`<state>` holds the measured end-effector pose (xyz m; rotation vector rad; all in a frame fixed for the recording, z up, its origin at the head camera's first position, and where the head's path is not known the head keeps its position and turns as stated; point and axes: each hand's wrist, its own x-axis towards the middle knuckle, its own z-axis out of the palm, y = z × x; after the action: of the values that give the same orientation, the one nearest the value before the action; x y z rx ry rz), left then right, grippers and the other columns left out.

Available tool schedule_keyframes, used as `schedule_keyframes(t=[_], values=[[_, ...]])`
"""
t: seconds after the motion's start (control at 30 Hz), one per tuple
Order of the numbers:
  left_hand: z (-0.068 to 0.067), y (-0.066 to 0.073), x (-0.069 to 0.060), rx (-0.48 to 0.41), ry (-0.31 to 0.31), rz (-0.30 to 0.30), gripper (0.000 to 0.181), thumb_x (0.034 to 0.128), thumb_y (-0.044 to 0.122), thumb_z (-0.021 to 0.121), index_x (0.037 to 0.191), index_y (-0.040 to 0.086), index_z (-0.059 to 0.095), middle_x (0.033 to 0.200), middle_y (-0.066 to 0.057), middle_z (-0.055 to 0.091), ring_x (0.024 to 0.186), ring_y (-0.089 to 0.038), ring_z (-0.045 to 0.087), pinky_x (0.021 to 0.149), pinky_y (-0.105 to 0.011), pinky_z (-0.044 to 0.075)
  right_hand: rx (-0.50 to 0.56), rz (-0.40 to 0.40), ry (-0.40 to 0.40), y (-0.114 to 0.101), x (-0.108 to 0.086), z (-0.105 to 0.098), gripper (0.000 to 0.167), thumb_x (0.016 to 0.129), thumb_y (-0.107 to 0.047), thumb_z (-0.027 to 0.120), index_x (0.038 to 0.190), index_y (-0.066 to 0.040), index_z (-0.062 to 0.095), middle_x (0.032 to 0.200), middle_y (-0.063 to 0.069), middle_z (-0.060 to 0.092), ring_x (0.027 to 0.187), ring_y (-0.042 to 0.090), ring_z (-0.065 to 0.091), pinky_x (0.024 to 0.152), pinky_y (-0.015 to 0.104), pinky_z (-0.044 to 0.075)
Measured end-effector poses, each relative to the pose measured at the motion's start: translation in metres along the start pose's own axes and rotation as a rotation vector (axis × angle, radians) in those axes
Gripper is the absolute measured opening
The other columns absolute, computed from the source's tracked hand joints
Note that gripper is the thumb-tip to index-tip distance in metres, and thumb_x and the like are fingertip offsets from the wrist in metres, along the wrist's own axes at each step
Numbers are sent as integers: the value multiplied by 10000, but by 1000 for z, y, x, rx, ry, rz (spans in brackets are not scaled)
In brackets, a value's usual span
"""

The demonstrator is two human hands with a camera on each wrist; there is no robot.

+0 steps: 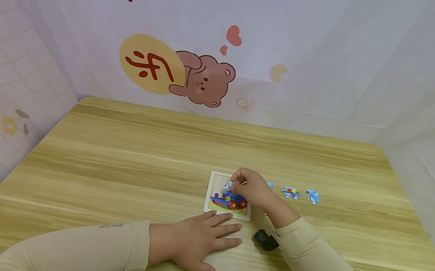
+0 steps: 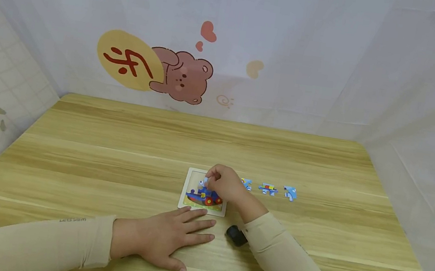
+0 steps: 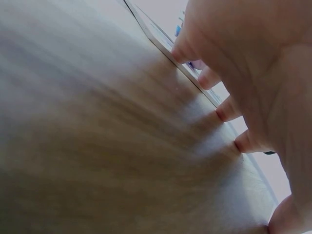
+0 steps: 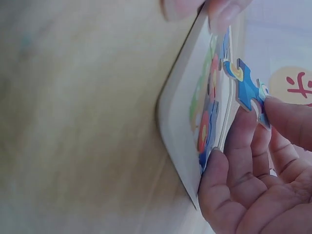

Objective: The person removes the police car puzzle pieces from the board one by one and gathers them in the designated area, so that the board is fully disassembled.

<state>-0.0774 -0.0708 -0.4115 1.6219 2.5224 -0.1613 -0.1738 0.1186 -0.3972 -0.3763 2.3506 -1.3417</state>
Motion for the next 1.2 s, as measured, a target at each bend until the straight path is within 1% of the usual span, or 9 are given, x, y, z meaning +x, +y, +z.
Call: schedule_keyframes(t=[0.27, 0.37, 0.47, 0.57, 0.73, 0.87, 1.03, 1.2], values=[[-1, 0, 0, 5, -3, -1, 767, 909, 705, 375, 1533, 269, 282, 1597, -5, 221, 1460, -267, 194, 1107, -458, 309, 24, -6, 6, 1, -1, -2, 118, 897, 24, 547, 1011, 19, 575, 893, 117, 633, 830, 192, 647, 716, 308, 513], [-1, 0, 0, -4, -10, 0, 766, 912, 703, 369, 1536, 269, 274, 1600, -5, 212, 1462, -267, 188, 1110, -460, 303, 19, 1, 16, -1, -3, -3, 127, 898, 6, 553, 1021, 5, 582, 900, 100, 620, 838, 186, 645, 723, 308, 514], [-1, 0, 0, -13, -17, -1, 766, 915, 702, 361, 1539, 269, 265, 1603, -5, 202, 1464, -267, 181, 1115, -462, 295, 16, -1, 25, -4, -5, -6, 141, 902, -12, 553, 1040, -1, 582, 913, 94, 602, 854, 202, 644, 747, 335, 520], [-1, 0, -1, -20, -20, 1, 766, 916, 701, 359, 1541, 270, 258, 1605, -2, 194, 1465, -266, 175, 1117, -462, 291, 18, -12, 30, -6, -8, -11, 164, 906, -23, 549, 1065, 8, 574, 927, 97, 595, 877, 231, 654, 792, 378, 527], [-1, -1, -1, -35, -28, 5, 769, 918, 700, 356, 1545, 270, 243, 1609, -1, 179, 1470, -268, 160, 1118, -466, 287, 36, -29, 58, -7, -13, -21, 166, 920, -64, 585, 1067, 14, 581, 923, 93, 593, 891, 235, 671, 822, 385, 526], [-2, -1, -1, -47, -35, 6, 770, 919, 699, 353, 1547, 269, 236, 1611, -1, 171, 1471, -270, 152, 1121, -468, 282, 43, -21, 81, -6, -16, -28, 168, 924, -72, 591, 1069, 13, 583, 926, 94, 596, 898, 239, 674, 810, 392, 527], [-2, -1, -1, -44, -28, 2, 770, 916, 699, 364, 1544, 271, 246, 1608, 0, 184, 1470, -270, 161, 1119, -462, 288, 69, -22, 90, -5, -22, -38, 172, 924, -42, 585, 1080, 28, 570, 950, 119, 597, 904, 235, 660, 841, 431, 534], [-2, 0, -1, -35, -26, -4, 773, 912, 703, 366, 1544, 276, 243, 1607, 5, 188, 1469, -267, 165, 1119, -458, 288, 72, -7, 100, -3, -27, -49, 175, 934, -51, 592, 1090, 24, 563, 986, 151, 590, 901, 217, 642, 859, 468, 518]])
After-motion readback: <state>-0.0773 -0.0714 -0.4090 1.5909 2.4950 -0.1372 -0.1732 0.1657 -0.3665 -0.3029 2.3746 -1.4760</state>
